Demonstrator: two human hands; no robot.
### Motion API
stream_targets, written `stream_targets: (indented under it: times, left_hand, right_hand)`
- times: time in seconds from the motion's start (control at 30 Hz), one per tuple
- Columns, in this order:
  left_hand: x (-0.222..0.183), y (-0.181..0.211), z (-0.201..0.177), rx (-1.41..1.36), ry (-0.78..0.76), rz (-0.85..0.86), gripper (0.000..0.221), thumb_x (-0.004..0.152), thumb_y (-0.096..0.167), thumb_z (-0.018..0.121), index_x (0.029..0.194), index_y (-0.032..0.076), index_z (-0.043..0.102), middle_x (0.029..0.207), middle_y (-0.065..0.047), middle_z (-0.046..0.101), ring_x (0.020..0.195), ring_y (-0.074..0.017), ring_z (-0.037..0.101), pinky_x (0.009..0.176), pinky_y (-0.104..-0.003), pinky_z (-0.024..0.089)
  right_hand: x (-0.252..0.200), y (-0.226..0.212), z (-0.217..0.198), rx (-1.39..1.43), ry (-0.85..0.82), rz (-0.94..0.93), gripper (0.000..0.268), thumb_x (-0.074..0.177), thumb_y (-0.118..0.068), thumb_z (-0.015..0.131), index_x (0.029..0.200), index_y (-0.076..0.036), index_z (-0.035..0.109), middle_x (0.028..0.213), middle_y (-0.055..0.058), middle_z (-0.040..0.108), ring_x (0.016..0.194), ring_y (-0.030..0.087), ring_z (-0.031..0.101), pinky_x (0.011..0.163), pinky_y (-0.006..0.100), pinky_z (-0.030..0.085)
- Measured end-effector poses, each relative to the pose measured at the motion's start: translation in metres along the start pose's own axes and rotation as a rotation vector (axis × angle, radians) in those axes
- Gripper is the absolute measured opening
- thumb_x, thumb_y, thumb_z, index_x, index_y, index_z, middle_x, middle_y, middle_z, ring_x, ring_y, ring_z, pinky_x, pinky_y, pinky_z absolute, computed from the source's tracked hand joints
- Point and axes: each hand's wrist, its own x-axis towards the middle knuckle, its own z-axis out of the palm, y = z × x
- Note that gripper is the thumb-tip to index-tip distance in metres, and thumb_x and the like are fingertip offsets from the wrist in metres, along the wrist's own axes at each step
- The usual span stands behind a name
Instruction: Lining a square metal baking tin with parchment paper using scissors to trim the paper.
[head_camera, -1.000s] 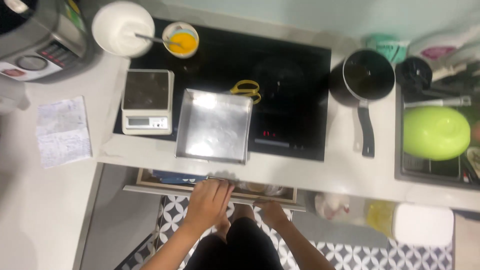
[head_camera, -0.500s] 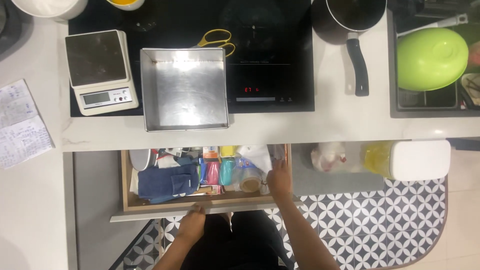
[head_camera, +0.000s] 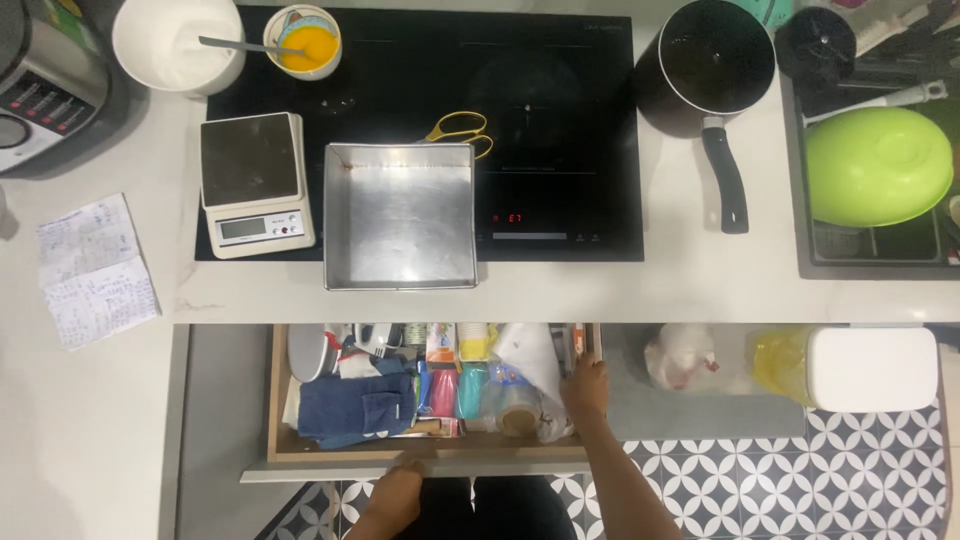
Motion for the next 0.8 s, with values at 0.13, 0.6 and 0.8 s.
stream_targets:
  times: [0.13, 0.6, 0.8]
  left_hand:
    - [-0.003, 0.007, -0.010, 0.012, -0.027, -0.069, 0.027, 0.080, 0.003, 0.063, 0.107, 0.001, 0.065, 0.111, -0.024, 0.069, 0.101, -0.0412, 0.070, 0.088, -0.048, 0.058]
    - [-0.048, 0.185, -0.140, -1.650, -0.226, -0.057, 0.085, 0.082, 0.021, 0.079, 0.150, 0.023, 0.028, 0.129, 0.000, 0.063, 0.116, -0.0148, 0.067, 0.100, -0.031, 0.054]
    - [-0.091, 0.193, -0.255, -1.765, 0.736, -0.092, 0.069, 0.078, 0.011, 0.079, 0.139, -0.001, 0.047, 0.121, -0.014, 0.067, 0.108, -0.0211, 0.066, 0.094, -0.035, 0.052]
  right_hand:
    - [-0.023, 0.008, -0.046, 0.172, -0.154, -0.028, 0.055, 0.078, -0.011, 0.073, 0.125, 0.001, 0.046, 0.116, 0.030, 0.054, 0.096, 0.048, 0.068, 0.079, 0.050, 0.062]
    - [-0.152, -0.005, -0.147, -0.192, -0.275, -0.923, 0.057, 0.079, -0.023, 0.065, 0.135, -0.016, 0.054, 0.129, 0.018, 0.054, 0.109, 0.040, 0.062, 0.083, 0.051, 0.056]
    - [-0.194, -0.205, -0.325, 0.204, -0.258, -1.223, 0.057, 0.076, -0.011, 0.068, 0.129, 0.005, 0.052, 0.117, 0.023, 0.055, 0.108, 0.041, 0.059, 0.090, 0.046, 0.051]
